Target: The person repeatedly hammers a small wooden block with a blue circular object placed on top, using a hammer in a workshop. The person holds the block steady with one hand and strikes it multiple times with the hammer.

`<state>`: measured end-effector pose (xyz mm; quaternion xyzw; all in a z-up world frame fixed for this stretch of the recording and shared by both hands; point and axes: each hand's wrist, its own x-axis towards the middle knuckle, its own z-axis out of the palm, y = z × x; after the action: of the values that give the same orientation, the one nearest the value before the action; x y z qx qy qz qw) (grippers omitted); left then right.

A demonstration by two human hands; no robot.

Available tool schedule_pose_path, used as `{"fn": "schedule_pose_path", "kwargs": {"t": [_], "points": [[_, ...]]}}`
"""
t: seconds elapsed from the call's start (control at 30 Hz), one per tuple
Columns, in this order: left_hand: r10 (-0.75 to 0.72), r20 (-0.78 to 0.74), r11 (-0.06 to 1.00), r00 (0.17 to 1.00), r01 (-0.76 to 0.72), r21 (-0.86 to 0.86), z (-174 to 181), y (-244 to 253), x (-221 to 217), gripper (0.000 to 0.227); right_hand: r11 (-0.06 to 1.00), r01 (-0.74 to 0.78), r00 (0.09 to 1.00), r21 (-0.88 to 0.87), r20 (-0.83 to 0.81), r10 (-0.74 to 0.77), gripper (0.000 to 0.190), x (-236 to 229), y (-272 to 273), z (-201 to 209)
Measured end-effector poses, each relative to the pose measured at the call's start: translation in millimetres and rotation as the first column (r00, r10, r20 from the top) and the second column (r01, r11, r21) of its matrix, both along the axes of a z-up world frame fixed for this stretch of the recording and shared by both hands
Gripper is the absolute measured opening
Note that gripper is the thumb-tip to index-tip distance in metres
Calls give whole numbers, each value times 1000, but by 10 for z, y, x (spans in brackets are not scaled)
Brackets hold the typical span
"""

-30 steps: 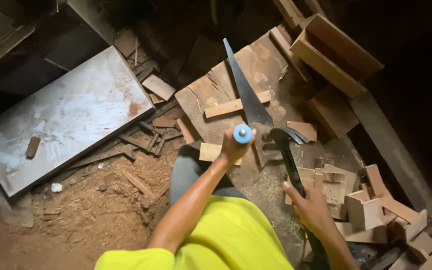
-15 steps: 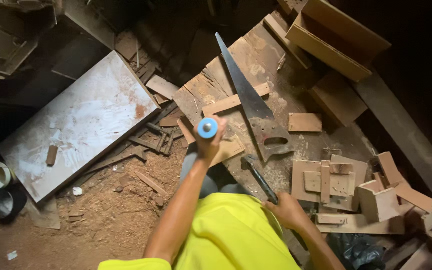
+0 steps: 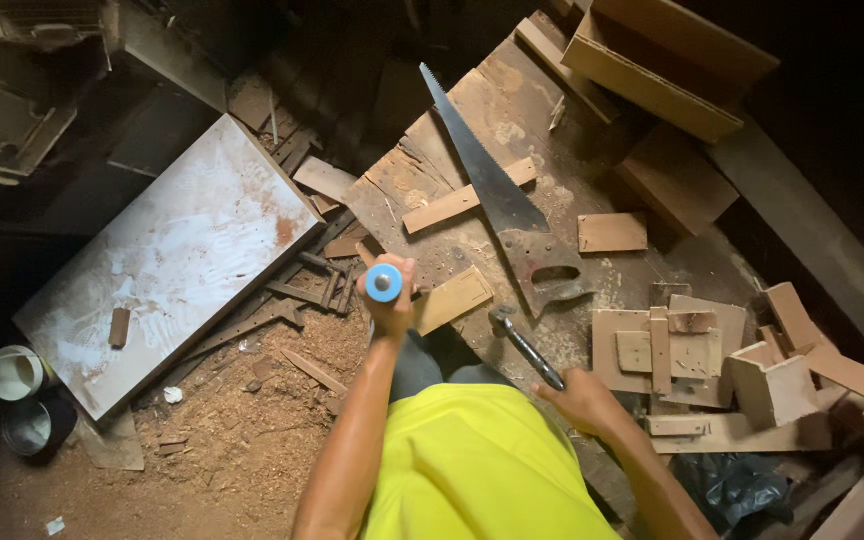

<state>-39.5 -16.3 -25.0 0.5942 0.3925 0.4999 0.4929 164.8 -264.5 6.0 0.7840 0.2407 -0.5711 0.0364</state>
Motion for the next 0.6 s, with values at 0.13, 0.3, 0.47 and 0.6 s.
{"fn": "schedule_pose_path", "kwargs": {"t": [0.13, 0.3, 0.47, 0.6], "points": [[8, -59, 997, 998, -3, 73, -10, -41, 42, 22, 996, 83, 996, 28, -31, -83, 46, -83, 69, -78], [-81, 28, 996, 996, 82, -20, -28, -171, 78, 23, 964, 238, 971, 117, -51, -234, 47, -209, 380, -192], [-26, 145, 947, 989, 71, -312, -89, -312, 100, 24, 949, 270, 962, 162, -90, -258, 37, -165, 630, -167], [67, 303, 891, 951, 80, -447, 0, -366, 114, 22, 941, 288, 958, 176, -66, -280, 41, -86, 655, 23]]}}
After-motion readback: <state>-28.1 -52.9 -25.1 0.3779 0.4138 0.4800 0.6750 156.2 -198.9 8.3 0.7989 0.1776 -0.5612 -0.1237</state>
